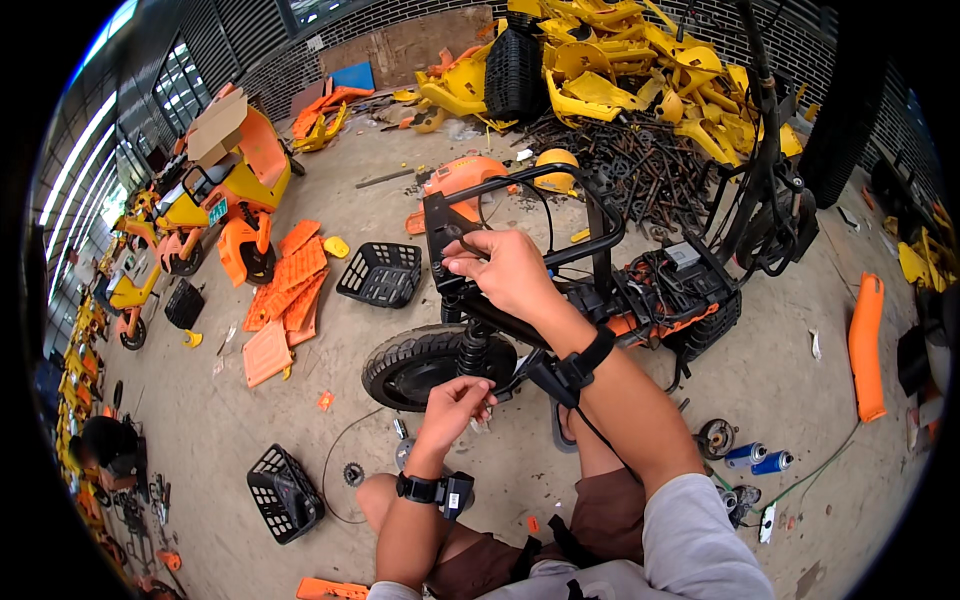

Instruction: The person works on the metal frame of a scooter, installing small metal components and securing a black plastic housing using their hands.

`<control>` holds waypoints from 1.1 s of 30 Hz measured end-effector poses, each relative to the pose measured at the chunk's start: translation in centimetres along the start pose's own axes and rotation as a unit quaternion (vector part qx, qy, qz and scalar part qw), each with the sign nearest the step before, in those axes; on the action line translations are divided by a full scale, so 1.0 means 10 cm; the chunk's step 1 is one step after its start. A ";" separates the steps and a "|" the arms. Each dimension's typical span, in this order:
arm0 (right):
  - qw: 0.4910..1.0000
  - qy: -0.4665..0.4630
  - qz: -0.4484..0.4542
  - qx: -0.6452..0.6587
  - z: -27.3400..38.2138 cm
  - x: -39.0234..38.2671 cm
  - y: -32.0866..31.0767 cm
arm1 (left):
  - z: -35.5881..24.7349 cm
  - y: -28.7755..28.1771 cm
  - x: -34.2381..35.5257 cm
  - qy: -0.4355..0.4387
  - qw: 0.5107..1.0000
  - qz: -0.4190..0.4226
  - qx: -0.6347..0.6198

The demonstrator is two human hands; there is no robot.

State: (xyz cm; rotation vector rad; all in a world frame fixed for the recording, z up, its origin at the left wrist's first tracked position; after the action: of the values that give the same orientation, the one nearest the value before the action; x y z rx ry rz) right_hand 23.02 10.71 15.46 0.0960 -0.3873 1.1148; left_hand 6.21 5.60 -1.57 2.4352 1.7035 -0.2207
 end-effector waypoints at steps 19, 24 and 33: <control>0.994 -0.025 0.101 0.021 0.17 0.16 0.14 | -0.06 -0.06 -0.01 0.025 1.000 -0.012 0.014; 0.996 -0.009 0.073 -0.050 0.23 0.09 0.16 | -0.06 -0.17 -0.05 0.033 0.999 -0.022 0.010; 0.995 -0.009 0.085 0.045 0.08 0.13 0.14 | -0.09 -0.14 -0.06 0.057 0.998 -0.015 0.014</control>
State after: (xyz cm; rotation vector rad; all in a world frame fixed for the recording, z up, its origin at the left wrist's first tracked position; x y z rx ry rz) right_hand 22.04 12.25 16.48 0.1554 -0.3658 1.3005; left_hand 4.67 5.71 -0.63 2.4881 1.7961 -0.1133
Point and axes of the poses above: each hand's wrist, its own x-axis towards the middle knuckle, its own y-axis out of the palm, z = x × y, the point moved 7 cm from there along x, towards the middle knuckle, and after that the axes turned 15 degrees about -z, right-handed, at the moved point
